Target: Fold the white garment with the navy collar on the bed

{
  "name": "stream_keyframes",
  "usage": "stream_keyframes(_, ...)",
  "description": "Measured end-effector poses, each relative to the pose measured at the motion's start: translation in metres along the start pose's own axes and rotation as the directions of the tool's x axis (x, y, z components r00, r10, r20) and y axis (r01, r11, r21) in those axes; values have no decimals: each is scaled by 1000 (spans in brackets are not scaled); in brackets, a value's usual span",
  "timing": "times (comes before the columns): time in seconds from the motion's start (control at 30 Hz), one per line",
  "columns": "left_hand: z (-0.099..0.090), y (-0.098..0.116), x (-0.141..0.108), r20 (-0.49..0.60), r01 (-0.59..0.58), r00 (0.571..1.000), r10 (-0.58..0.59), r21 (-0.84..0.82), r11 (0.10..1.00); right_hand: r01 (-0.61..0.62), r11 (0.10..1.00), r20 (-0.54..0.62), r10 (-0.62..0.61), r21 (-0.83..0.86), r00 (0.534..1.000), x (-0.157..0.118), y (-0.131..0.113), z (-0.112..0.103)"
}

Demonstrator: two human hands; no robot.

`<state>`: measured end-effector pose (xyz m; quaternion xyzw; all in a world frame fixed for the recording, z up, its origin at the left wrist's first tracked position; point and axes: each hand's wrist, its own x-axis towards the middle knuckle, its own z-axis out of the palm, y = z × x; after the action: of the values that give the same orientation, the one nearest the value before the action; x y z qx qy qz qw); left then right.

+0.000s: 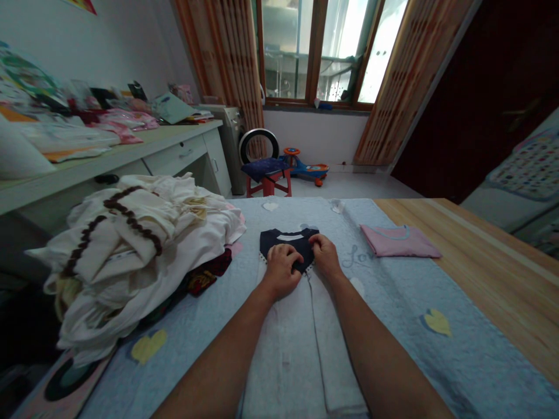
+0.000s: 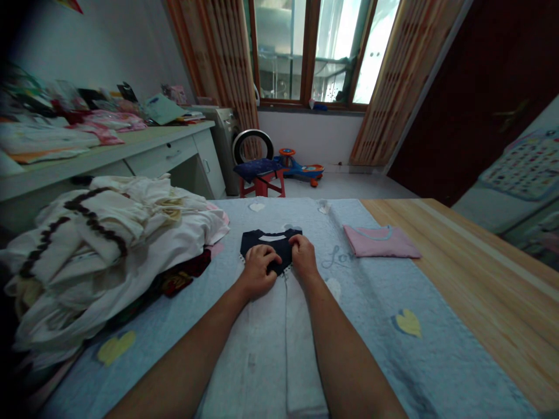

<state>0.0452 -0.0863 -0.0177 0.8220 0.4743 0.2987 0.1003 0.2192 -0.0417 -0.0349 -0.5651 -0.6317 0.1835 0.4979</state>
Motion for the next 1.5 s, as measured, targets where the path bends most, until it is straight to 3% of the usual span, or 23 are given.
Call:
stream_keyframes(0.1,-1,0,-3,58,-31,998,30,13,999,40,998,-3,-41,-53,999,-4,-7,-2)
stream_keyframes(0.27,-2,-1,-4,82,-35,996,34,15,999,43,988,139,-23,-145,990,-8,-10,-3)
stream_keyframes(0.5,2,-6,-3,29,-37,999,37,-6,999,22,947,264,68,-321,962,-3,-16,-3)
stream_keyframes(0.7,1,-6,1,-52,2,999,-4,-45,999,55,959,411,67,-277,909,-17,-24,-16)
stream_keyframes(0.83,-1,-3,2,-57,9,998,-12,-67,998,145,961,304,-69,-236,950,-39,-21,-14)
stream_keyframes(0.97,-1,0,3,-42,3,999,-8,-125,992,152,960,205,-103,-237,973,-49,-19,-5)
stream_keyframes(1.23,-3,1,2,27,18,1000,-13,-220,975,144,965,187,-104,-218,977,-50,-23,-4)
stream_keyframes(1.37,-1,-1,3,43,-5,999,13,-184,983,134,978,196,-101,-161,975,-51,-24,-7)
stream_keyframes(1.5,1,-5,7,65,68,996,-60,-119,991,140,978,170,-113,-158,979,-51,-24,-8)
